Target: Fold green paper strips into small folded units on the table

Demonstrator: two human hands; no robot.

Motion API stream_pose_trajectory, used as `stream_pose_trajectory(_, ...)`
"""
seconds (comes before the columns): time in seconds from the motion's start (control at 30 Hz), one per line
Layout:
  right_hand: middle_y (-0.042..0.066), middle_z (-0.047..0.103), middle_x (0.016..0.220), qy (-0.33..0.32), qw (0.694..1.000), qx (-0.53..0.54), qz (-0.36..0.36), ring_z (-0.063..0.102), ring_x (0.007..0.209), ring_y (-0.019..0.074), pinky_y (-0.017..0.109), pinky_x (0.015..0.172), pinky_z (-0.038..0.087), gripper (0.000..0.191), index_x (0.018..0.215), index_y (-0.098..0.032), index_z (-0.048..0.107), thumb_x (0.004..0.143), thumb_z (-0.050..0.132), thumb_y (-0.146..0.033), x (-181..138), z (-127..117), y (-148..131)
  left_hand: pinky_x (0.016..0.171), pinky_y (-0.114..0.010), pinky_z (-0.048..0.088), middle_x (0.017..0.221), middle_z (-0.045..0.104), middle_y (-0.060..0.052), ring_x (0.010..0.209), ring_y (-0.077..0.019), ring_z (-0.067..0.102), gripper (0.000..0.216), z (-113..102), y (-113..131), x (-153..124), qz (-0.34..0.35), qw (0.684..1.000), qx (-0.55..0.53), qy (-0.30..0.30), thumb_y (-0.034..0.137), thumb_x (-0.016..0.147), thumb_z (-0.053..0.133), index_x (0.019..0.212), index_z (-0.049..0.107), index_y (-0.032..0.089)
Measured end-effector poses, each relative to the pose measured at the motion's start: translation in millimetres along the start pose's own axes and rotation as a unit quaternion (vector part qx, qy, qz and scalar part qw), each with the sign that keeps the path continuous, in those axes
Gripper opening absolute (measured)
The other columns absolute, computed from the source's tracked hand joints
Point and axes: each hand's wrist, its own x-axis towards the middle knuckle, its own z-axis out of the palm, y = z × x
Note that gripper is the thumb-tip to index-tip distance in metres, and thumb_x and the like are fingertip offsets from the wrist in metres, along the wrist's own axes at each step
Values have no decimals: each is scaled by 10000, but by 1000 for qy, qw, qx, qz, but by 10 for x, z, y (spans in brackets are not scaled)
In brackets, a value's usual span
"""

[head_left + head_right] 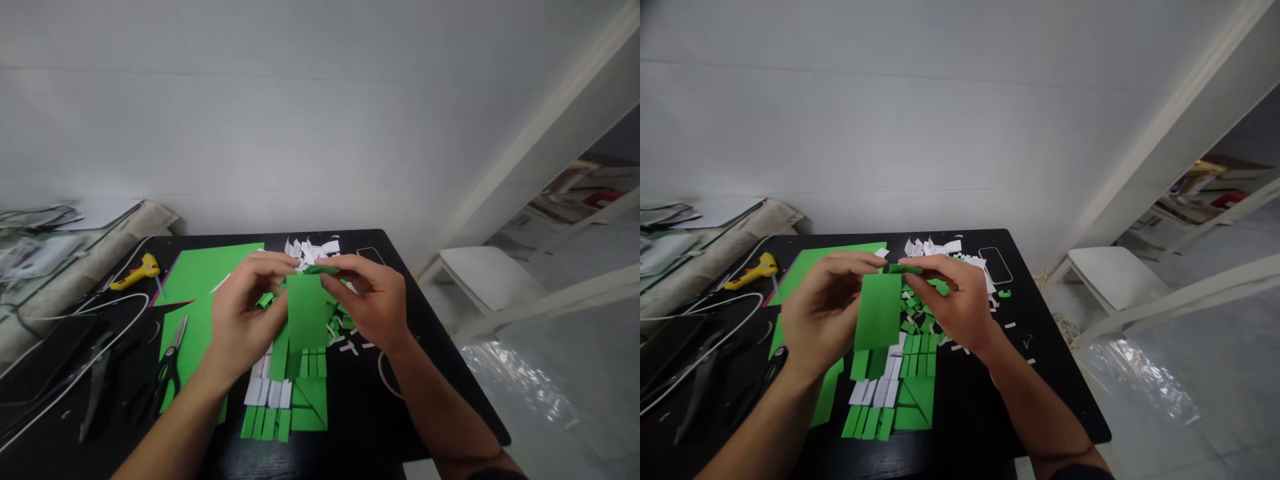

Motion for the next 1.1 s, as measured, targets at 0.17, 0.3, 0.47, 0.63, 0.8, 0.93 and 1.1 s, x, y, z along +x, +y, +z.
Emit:
stream_pose_trajectory(0.17,-11,846,1012,-13,998,48,36,810,913,179,317,810,709,216,1124,-314,842,953,797,-190,-13,21,-24,665,-292,580,1057,767,-43,837,-159,716,228,23,-5,4,-72,996,-46,36,165,907,828,1097,743,257)
stream_pose_trajectory(0.3,12,842,1046,-8,996,70,55,818,970,201,350,882,717,180,1114,-286,825,953,796,-211,-24,43,-46,668,-285,575,1000,764,-35,807,-158,700,210,36,-7,34,-87,994,-39,62,252,858,894,1013,754,244)
stream_pose_trajectory(0.47,22,820,1026,-5,995,84,57,805,968,193,344,899,703,143,1084,-261,793,947,793,-219,-22,50,-33,641,-242,545,808,730,8,720,-130,665,162,44,2,73,-95,992,-15,86,253,839,896,914,755,227)
stream_pose_trajectory(0.63,25,815,984,-8,993,95,73,798,945,192,335,868,690,109,1039,-259,802,937,797,-218,-4,46,-55,601,-233,545,780,760,14,663,-130,693,192,58,4,86,-124,987,-31,97,224,843,874,997,760,228)
stream_pose_trajectory(0.8,29,842,1054,-31,983,138,113,820,997,202,342,909,701,131,1067,-261,809,943,779,-231,10,44,-113,538,-231,519,699,728,34,599,-132,677,284,54,-12,87,-124,988,-36,81,260,813,922,1042,756,245)
stream_pose_trajectory(0.93,8,847,949,-37,980,154,122,824,900,180,290,773,695,108,1052,-275,820,950,783,-267,17,43,-112,599,-263,569,804,760,5,670,-147,711,263,39,-37,68,-117,991,-26,56,259,831,917,1049,770,254)
stream_pose_trajectory(1.1,3,839,892,-37,979,147,136,808,831,171,281,702,669,82,1012,-272,833,937,802,-279,19,41,-79,694,-307,599,924,770,-20,797,-174,726,236,16,-100,24,-98,994,-5,40,198,867,862,1077,788,276)
